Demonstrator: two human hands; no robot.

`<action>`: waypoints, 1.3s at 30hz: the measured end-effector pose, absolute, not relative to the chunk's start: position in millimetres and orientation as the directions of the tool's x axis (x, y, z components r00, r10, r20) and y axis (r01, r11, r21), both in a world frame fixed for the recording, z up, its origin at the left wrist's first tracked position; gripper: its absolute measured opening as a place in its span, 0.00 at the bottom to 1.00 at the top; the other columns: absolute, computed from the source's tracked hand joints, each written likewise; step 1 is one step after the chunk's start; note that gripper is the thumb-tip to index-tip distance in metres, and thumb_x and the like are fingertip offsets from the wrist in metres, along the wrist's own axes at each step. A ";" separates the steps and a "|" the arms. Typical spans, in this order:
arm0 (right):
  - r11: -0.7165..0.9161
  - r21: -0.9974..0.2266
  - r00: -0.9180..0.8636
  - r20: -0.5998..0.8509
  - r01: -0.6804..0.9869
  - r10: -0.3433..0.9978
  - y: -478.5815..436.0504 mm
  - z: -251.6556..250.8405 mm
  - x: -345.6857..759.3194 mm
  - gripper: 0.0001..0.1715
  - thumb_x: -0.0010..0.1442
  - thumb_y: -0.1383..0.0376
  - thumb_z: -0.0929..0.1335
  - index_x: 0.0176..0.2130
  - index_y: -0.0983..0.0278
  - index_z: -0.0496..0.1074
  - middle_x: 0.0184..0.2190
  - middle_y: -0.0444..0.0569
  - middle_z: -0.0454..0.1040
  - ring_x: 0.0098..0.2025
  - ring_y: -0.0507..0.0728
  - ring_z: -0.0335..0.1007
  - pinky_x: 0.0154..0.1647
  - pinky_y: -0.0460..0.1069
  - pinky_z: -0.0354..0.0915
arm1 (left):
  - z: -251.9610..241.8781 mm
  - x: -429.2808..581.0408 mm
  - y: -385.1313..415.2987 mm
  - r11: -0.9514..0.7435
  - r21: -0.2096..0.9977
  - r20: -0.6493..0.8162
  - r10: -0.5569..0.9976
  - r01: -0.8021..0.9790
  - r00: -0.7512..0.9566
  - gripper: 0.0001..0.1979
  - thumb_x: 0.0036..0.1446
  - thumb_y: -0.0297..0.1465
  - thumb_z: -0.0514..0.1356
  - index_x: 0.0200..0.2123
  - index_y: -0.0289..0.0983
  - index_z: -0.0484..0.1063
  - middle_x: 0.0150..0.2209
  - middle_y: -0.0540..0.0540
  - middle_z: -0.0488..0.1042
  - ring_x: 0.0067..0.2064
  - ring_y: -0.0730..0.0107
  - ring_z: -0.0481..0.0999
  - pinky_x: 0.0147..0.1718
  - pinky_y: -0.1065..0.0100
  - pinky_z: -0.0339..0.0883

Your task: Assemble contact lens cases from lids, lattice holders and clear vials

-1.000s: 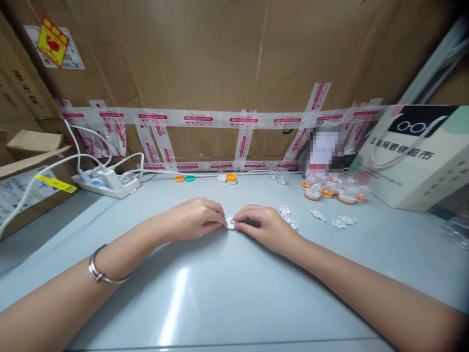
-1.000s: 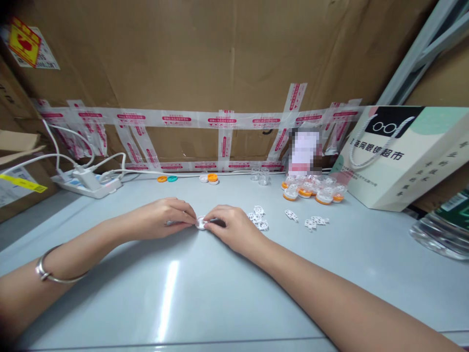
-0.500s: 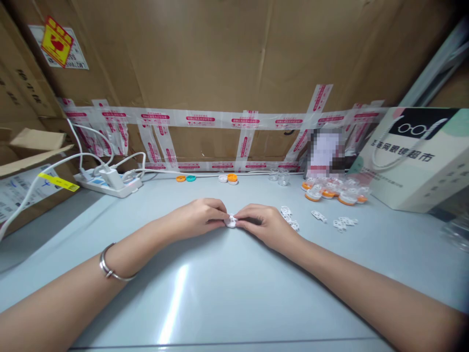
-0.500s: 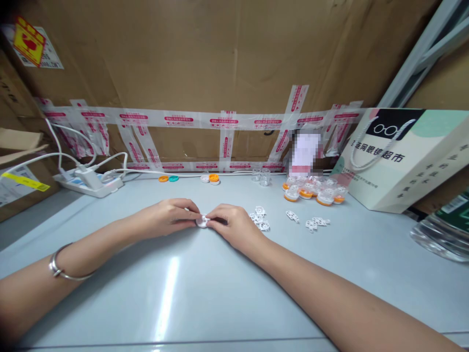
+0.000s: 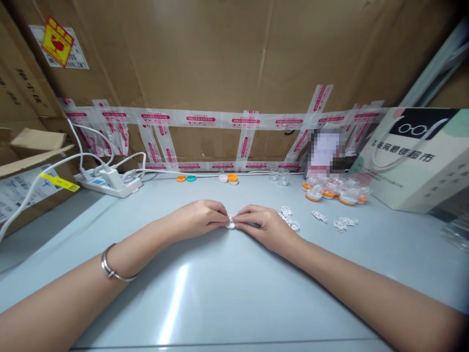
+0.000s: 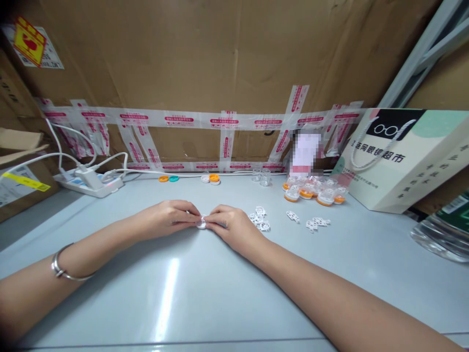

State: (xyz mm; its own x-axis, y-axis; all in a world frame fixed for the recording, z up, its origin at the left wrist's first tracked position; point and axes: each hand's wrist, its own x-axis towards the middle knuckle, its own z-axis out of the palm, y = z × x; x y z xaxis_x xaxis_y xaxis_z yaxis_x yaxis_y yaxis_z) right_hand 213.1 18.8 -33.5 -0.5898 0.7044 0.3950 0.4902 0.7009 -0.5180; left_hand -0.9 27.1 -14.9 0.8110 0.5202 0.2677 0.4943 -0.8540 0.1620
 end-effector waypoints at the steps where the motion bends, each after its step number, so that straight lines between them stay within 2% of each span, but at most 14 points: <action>1: 0.714 -0.488 -0.598 0.400 0.502 0.694 18.6 -33.5 213.0 0.11 0.59 0.63 0.65 0.40 0.55 0.76 0.35 0.46 0.75 0.36 0.53 0.71 0.39 0.47 0.66 | -15.0 -0.7 27.0 -0.855 0.146 0.266 0.518 0.497 0.813 0.12 0.60 0.27 0.52 0.41 0.36 0.75 0.39 0.43 0.75 0.37 0.69 0.75 0.38 0.70 0.67; 4: 0.769 -0.358 -0.643 0.421 0.530 0.640 17.9 -33.8 213.0 0.13 0.60 0.64 0.63 0.41 0.57 0.76 0.35 0.49 0.74 0.37 0.54 0.70 0.39 0.48 0.66 | -15.9 -0.2 26.3 -0.860 0.076 0.263 0.506 0.505 0.822 0.12 0.60 0.27 0.51 0.41 0.37 0.75 0.39 0.43 0.75 0.37 0.69 0.75 0.38 0.69 0.68; 11: 0.843 -0.003 -0.764 0.422 0.538 0.489 16.7 -35.7 214.3 0.16 0.62 0.69 0.60 0.44 0.62 0.73 0.34 0.53 0.72 0.35 0.56 0.67 0.35 0.49 0.64 | -20.2 3.3 23.9 -0.861 -0.200 0.221 0.425 0.467 0.878 0.12 0.61 0.25 0.50 0.41 0.33 0.73 0.39 0.41 0.75 0.39 0.63 0.74 0.37 0.65 0.70; 15: 0.839 0.081 -0.791 0.392 0.538 0.469 15.8 -35.7 214.1 0.15 0.62 0.69 0.59 0.43 0.64 0.72 0.33 0.54 0.71 0.34 0.56 0.66 0.35 0.50 0.63 | -20.7 4.5 23.1 -0.863 -0.231 0.207 0.408 0.450 0.889 0.12 0.61 0.25 0.50 0.41 0.32 0.72 0.38 0.39 0.75 0.39 0.61 0.74 0.37 0.63 0.71; 18: 0.837 0.016 -0.768 0.407 0.547 0.494 15.0 -33.6 214.3 0.15 0.62 0.69 0.59 0.41 0.64 0.73 0.33 0.54 0.71 0.33 0.55 0.66 0.33 0.49 0.63 | -19.4 4.3 22.6 -0.869 -0.179 0.212 0.424 0.461 0.881 0.12 0.60 0.24 0.50 0.41 0.32 0.73 0.39 0.40 0.75 0.39 0.63 0.75 0.38 0.64 0.70; 25: 0.793 -0.247 -0.682 0.409 0.557 0.606 13.4 -22.2 219.0 0.14 0.59 0.63 0.64 0.45 0.61 0.72 0.36 0.52 0.73 0.38 0.56 0.68 0.39 0.51 0.65 | 4.2 -6.0 25.9 -0.858 0.122 0.296 0.511 0.498 0.807 0.12 0.60 0.26 0.50 0.40 0.34 0.73 0.41 0.42 0.75 0.40 0.68 0.74 0.41 0.68 0.67; 30: 0.697 -0.397 -0.586 0.376 0.597 0.717 16.3 -24.0 216.7 0.21 0.56 0.59 0.66 0.48 0.63 0.69 0.41 0.52 0.71 0.45 0.58 0.65 0.47 0.53 0.62 | 25.8 -21.4 29.7 -0.733 0.137 0.224 0.678 0.667 0.700 0.11 0.59 0.29 0.52 0.36 0.35 0.74 0.38 0.44 0.75 0.36 0.68 0.74 0.37 0.68 0.66; 34: 0.658 -0.422 -0.598 0.284 0.624 0.750 18.5 -25.9 211.0 0.24 0.53 0.60 0.67 0.50 0.63 0.67 0.43 0.52 0.68 0.48 0.60 0.60 0.51 0.56 0.58 | 29.2 -32.9 21.2 -0.673 0.163 0.151 0.739 0.721 0.656 0.12 0.59 0.30 0.52 0.35 0.37 0.75 0.36 0.45 0.75 0.36 0.68 0.74 0.36 0.69 0.64; 39: 0.668 -0.413 -0.622 0.260 0.620 0.738 19.0 -25.7 208.3 0.21 0.53 0.62 0.66 0.48 0.60 0.68 0.41 0.50 0.68 0.46 0.59 0.60 0.50 0.56 0.57 | 20.5 -42.3 1.6 -0.587 0.285 0.071 0.802 0.758 0.594 0.10 0.55 0.37 0.56 0.32 0.38 0.73 0.33 0.48 0.75 0.33 0.70 0.72 0.30 0.73 0.63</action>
State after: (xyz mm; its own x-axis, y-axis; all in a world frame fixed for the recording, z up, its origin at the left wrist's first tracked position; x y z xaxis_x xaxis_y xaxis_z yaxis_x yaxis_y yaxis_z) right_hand 208.3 19.0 -25.7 -0.6221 0.7384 0.2605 0.6196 0.6676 -0.4127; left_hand -42.3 1.6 20.5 0.5937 0.8016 0.0711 0.7581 -0.5867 0.2847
